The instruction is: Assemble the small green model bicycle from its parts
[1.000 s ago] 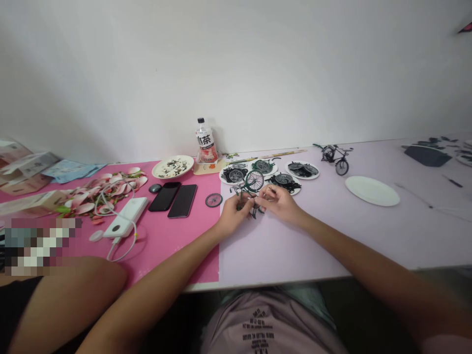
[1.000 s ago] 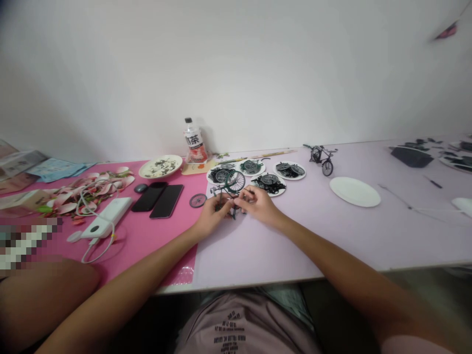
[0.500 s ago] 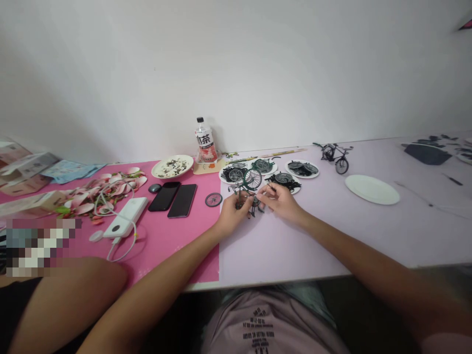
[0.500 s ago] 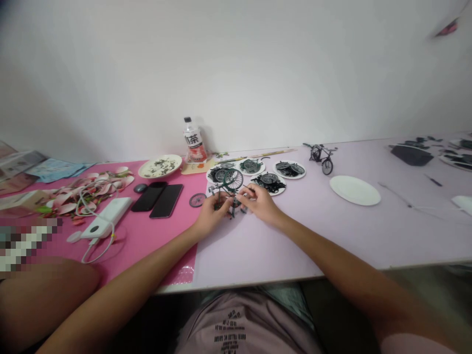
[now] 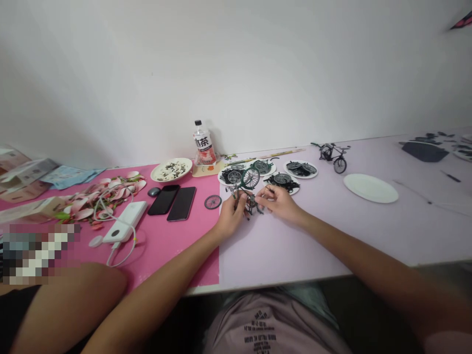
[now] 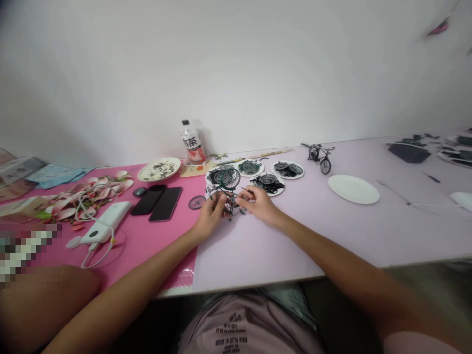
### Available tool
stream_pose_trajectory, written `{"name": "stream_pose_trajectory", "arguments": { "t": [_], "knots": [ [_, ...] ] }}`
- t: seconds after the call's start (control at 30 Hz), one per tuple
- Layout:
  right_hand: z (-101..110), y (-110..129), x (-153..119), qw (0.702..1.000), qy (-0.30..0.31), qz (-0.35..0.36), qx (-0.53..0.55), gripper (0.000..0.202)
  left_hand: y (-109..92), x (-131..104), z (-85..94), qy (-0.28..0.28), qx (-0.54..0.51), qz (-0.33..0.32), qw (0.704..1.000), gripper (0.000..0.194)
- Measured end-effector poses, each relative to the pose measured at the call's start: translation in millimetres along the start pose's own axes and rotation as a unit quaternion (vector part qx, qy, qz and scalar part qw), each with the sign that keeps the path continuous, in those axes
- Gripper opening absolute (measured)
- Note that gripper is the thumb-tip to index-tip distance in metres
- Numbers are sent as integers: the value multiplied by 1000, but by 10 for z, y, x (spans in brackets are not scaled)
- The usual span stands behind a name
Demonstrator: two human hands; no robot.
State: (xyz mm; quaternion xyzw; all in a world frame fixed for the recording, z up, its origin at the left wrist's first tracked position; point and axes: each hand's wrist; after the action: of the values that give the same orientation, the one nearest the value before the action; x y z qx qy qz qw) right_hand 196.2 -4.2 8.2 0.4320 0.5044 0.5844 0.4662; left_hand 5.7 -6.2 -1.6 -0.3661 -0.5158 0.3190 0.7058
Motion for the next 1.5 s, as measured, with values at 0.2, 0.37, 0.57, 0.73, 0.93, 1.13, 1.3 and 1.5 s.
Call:
{"name": "stream_pose_trajectory", "arguments": {
  "t": [0.2,0.37,0.57,0.73,0.93,1.13,1.3,1.5],
  "knots": [
    [12,-19,11,1000,6,-5,-19,48,-14,0,33,23,56,-24,998,43],
    [24,-30,13,1000,9,0,-20,44,-37,5,42,34,73,-54,995,37],
    [32,-29,7,1000,13,-8,-27,42,-8,9,43,36,82,-44,995,41],
    [37,-35,11,1000,14,-5,-24,44,4,15,37,37,77,-49,995,36],
    [48,-47,17,999,13,-12,-35,43,-11,18,30,36,71,-38,996,31],
    [52,-20,9,999,13,-10,-33,48,-5,10,9,15,56,-26,998,31],
    [56,2,-6,999,7,-24,-35,54,-34,10,19,12,85,-32,996,34],
    [77,16,-16,998,20,-52,-34,58,-82,24,22,20,83,-28,996,30]
  ]
}}
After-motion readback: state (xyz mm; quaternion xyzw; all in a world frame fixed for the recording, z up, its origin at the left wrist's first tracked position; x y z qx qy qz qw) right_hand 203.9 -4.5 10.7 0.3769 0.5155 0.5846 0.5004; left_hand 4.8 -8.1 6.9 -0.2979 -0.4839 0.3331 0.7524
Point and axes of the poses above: each hand's wrist, its own x-axis towards the middle knuckle, its own z-axis out of the back of the hand, y = z × x, and after that the axes turned 12 degrees about -z, right-handed
